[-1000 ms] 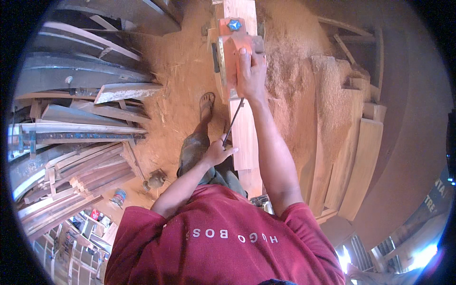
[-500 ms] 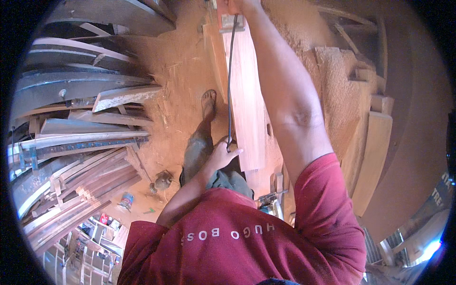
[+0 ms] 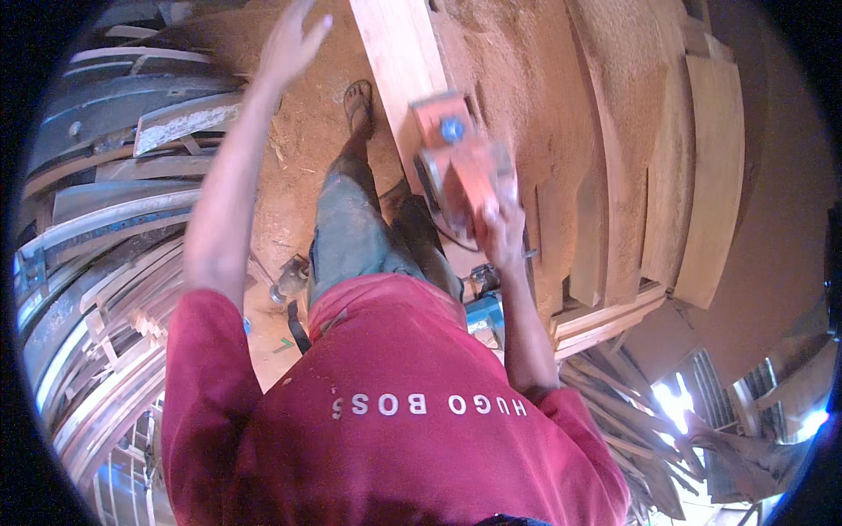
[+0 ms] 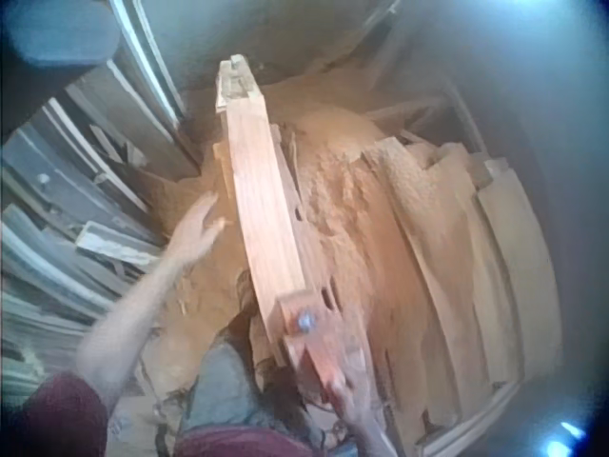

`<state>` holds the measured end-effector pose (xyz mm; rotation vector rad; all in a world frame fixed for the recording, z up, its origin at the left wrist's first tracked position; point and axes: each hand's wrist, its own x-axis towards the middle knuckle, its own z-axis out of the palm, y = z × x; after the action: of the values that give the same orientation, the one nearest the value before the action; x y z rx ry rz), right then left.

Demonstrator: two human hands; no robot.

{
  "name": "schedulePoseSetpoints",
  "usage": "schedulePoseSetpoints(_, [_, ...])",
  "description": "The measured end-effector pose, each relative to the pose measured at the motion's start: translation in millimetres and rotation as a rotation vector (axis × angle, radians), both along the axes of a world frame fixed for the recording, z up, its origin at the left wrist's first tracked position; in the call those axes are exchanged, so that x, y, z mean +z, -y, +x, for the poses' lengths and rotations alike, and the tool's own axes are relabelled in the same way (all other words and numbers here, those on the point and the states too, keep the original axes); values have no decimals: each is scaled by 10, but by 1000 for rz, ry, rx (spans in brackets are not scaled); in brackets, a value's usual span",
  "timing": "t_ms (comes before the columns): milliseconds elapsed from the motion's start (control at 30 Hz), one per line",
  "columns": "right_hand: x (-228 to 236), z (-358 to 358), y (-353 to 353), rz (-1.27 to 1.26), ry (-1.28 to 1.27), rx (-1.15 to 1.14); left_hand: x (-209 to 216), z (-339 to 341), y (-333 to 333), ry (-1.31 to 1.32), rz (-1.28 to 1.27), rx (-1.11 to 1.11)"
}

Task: The person planes the edge of a wooden plank using an electric hand planer, then uses a circular saw to cut a small section from the end of a beam.

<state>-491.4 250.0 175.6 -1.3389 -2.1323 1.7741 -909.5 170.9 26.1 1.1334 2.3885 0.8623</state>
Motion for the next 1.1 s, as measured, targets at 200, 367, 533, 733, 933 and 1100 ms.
schedulePoseSetpoints(200, [-107,1108,457,-147,30,-60,-196,-914,-874,-278,-390,-366])
schedulePoseSetpoints(367, [-127,796,179,-155,91,-34,-66,-679,-1044,-211,-459,-376])
schedulePoseSetpoints(533, [-373,-665,-498,531,-346,40,75,-811,-940,-105,-456,-374])
schedulePoseSetpoints(733, [-410,-1435,-930,301,-301,89,-10,-808,-1094,-222,-484,-399])
schedulePoseSetpoints(933, [-228,200,-171,181,-81,133,-52,-837,-1088,-240,-499,-413])
schedulePoseSetpoints(1100, [-132,1058,256,-26,21,-7,-22,-994,-1017,-246,-426,-412])
